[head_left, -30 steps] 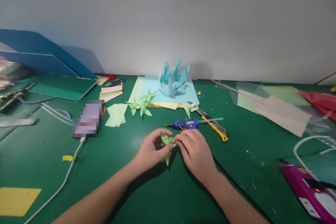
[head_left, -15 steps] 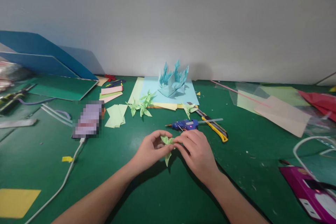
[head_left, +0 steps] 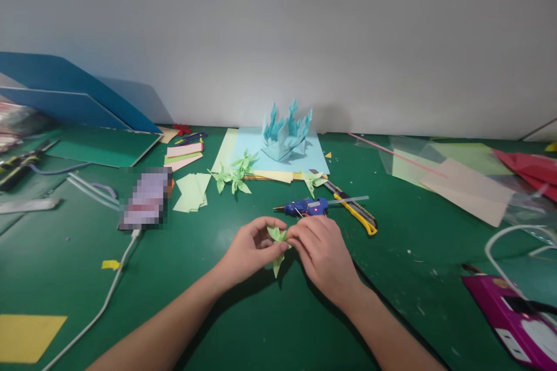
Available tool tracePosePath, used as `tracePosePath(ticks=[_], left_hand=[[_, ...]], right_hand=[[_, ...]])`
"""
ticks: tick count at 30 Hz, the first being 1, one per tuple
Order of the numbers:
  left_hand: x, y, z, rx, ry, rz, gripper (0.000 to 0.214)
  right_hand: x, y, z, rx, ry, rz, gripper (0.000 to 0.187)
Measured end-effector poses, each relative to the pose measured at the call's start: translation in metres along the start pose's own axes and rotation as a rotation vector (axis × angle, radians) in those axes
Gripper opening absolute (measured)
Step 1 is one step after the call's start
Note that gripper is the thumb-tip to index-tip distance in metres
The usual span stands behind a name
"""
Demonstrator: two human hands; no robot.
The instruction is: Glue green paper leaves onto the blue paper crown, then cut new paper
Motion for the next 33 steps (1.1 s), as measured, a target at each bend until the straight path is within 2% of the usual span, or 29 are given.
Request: tracePosePath(ticks=[11, 19, 26, 33], left_hand=[[0.0009, 0.0091, -0.0033, -0.005, 0.007, 0.033, 0.042], [-0.0007, 0.0061, -0.0025, -0.053, 0.019, 0.028, 0.042], [-0.0002, 0.0065, -0.0020, -0.033, 0.015, 0.067, 0.048], [-0.0074, 0.0029, -0.0015, -0.077, 0.038, 0.043, 0.052]], right_hand=[[0.0078, 0.0093, -0.0009, 0.041, -0.008, -0.034, 0.015], [0.0056, 0.0051, 0.0004, 0.043, 0.023, 0.049, 0.023], [0.0050, 0.0095, -0.0005, 0.034, 0.001, -0.024, 0.019], [0.0013, 0.0081, -0.0008, 0.024, 0.017, -0.015, 0.022]])
Point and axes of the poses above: each hand's wrist, its own z-axis away from the middle knuckle, its own y-axis out of the back of the hand, x = y × z, the point moved 6 cm from there along -z, towards the middle knuckle, and after that the axes turned 13 degrees about z, right-handed, at the moved point
